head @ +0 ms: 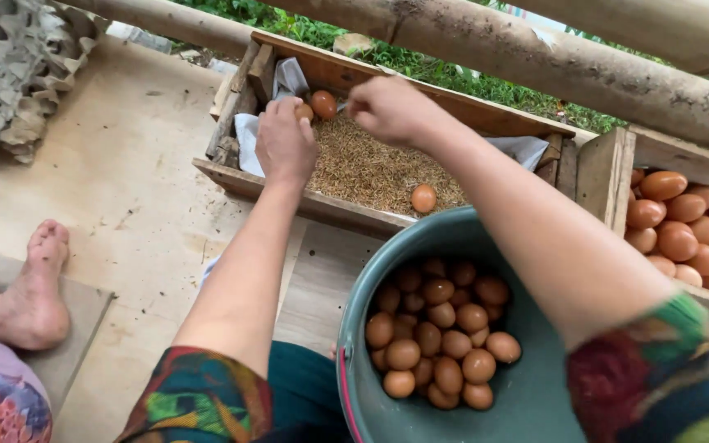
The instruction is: The person transfers brown eggs from two wooden crates into a green bucket. They pick up the eggs by hand and place them into the bucket, which is positioned on their lap.
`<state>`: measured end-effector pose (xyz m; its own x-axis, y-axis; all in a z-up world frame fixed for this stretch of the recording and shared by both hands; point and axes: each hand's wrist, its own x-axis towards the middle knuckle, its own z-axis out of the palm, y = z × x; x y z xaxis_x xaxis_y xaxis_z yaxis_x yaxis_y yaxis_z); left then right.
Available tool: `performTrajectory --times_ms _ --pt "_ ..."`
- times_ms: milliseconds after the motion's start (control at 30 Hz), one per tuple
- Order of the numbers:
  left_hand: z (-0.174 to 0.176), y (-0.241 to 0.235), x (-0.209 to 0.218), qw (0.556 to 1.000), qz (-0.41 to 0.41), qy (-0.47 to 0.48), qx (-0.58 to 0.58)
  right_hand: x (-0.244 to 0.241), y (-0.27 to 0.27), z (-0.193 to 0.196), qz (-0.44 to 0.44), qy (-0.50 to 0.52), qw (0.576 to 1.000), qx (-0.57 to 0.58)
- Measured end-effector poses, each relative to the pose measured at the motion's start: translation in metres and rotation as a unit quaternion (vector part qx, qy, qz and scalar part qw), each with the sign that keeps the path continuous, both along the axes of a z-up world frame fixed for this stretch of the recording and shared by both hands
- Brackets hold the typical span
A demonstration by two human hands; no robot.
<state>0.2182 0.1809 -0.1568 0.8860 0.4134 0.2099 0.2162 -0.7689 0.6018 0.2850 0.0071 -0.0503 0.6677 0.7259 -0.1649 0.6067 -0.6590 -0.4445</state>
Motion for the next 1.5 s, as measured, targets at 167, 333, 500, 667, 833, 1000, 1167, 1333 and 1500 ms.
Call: performTrajectory --times_ms 167,333,500,667,833,1000,1167,1333,1500 --pt "-0.046 0.010 0.022 0.994 -0.029 0.010 0.104 0.050 0.058 -0.084 -0.049 0.006 0.997 -0.058" --pt "-0.094 0.013 0.038 0.970 -0.056 0.052 0.231 0.062 0.075 -0.138 0.012 -0.012 0.997 -0.069" --pt "-0.097 0.009 0.042 0.979 -0.039 0.052 0.195 0.059 0.077 -0.154 -0.029 -0.067 0.992 -0.104" --pt "-0.099 0.011 0.045 0.978 -0.023 0.085 0.188 0.050 0.071 -0.149 -0.055 -0.077 0.989 -0.111" --pt "-0.101 0.013 0.049 0.977 -0.017 0.067 0.202 0.055 0.067 -0.158 -0.058 -0.100 0.988 -0.107" --pt "-0.086 0.009 0.040 0.985 -0.047 0.094 0.136 0.039 0.061 -0.107 -0.096 -0.044 0.992 -0.070" --pt "-0.055 0.010 0.026 0.989 -0.055 0.022 0.134 0.003 0.010 -0.026 -0.165 0.114 0.969 0.145" --pt "-0.050 0.010 0.020 0.982 -0.065 -0.167 0.053 -0.094 -0.085 0.082 -0.189 0.227 0.909 0.293" --pt "0.032 -0.027 -0.075 0.952 -0.060 -0.208 -0.218 -0.190 -0.187 0.137 -0.239 0.235 0.895 0.295"
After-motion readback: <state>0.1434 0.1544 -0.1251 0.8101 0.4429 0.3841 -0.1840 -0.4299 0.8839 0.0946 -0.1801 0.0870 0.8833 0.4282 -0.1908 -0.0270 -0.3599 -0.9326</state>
